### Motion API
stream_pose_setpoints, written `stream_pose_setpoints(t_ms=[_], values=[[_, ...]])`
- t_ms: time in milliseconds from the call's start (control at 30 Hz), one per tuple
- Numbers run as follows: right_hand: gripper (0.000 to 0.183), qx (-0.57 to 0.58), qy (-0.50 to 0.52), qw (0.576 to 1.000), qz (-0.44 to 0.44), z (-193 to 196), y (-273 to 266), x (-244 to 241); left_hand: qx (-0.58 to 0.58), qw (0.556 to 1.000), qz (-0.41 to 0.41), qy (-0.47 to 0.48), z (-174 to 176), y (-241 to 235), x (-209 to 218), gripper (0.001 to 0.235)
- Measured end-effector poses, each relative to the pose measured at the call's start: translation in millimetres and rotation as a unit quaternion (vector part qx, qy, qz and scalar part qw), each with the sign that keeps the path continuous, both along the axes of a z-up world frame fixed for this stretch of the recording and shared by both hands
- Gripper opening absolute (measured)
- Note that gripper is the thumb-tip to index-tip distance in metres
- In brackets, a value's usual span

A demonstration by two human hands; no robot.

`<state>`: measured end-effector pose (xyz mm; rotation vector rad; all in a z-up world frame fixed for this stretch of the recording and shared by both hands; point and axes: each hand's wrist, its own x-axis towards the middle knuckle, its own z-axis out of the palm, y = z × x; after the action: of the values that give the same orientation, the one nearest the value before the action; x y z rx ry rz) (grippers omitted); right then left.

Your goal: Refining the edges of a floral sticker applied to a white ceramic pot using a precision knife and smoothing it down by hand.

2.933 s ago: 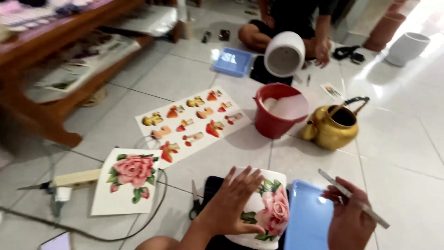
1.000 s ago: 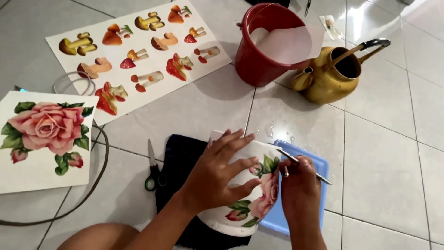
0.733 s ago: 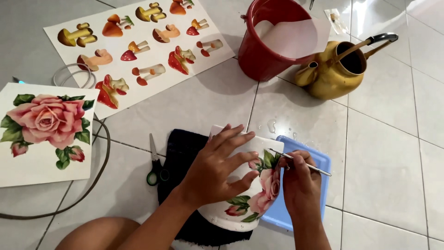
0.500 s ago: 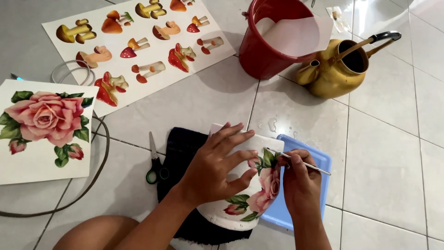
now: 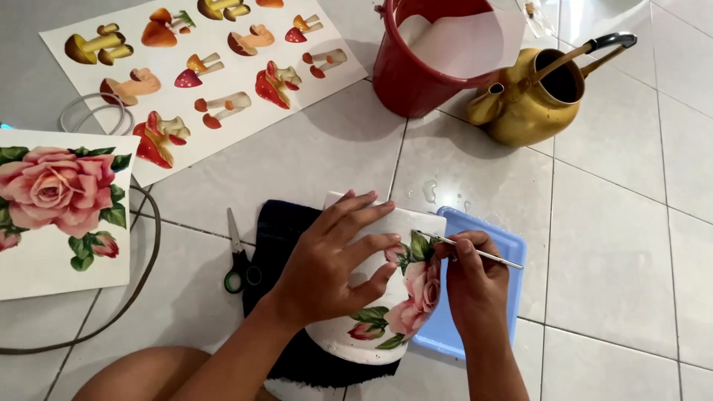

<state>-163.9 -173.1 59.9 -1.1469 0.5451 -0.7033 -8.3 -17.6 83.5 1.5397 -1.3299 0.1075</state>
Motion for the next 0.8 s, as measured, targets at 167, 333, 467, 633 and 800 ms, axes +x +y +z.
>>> stream_pose_setpoints(t_ms=[167,333,467,633,800], values=[[0.012,0.023,-0.019,0.999,-0.014,-6.5,-1.4,-3.1,-0.004,1.000,0.009,-0.004,-0.2,-0.1,-0.4,0.019],[0.011,0.011,-0.025,0.999,-0.034,-1.3,14.8,-1.5,-0.005,1.000,0.008,-0.004,-0.3,-0.1,0.3,0.019],[0.011,0.019,-0.033,0.998,-0.055,-5.9,17.5,-3.2,-0.003,1.000,0.006,0.001,-0.1,0.1,0.3,0.019],[0.011,0.025,-0.024,0.998,-0.053,-6.9,13.9,-5.2,-0.001,1.000,0.005,-0.001,-1.8,-0.7,0.4,0.019],[0.009,0.045,-0.042,0.997,-0.040,-7.4,12.6,-6.4,-0.001,1.000,0.004,0.003,-1.5,0.1,0.3,0.019]])
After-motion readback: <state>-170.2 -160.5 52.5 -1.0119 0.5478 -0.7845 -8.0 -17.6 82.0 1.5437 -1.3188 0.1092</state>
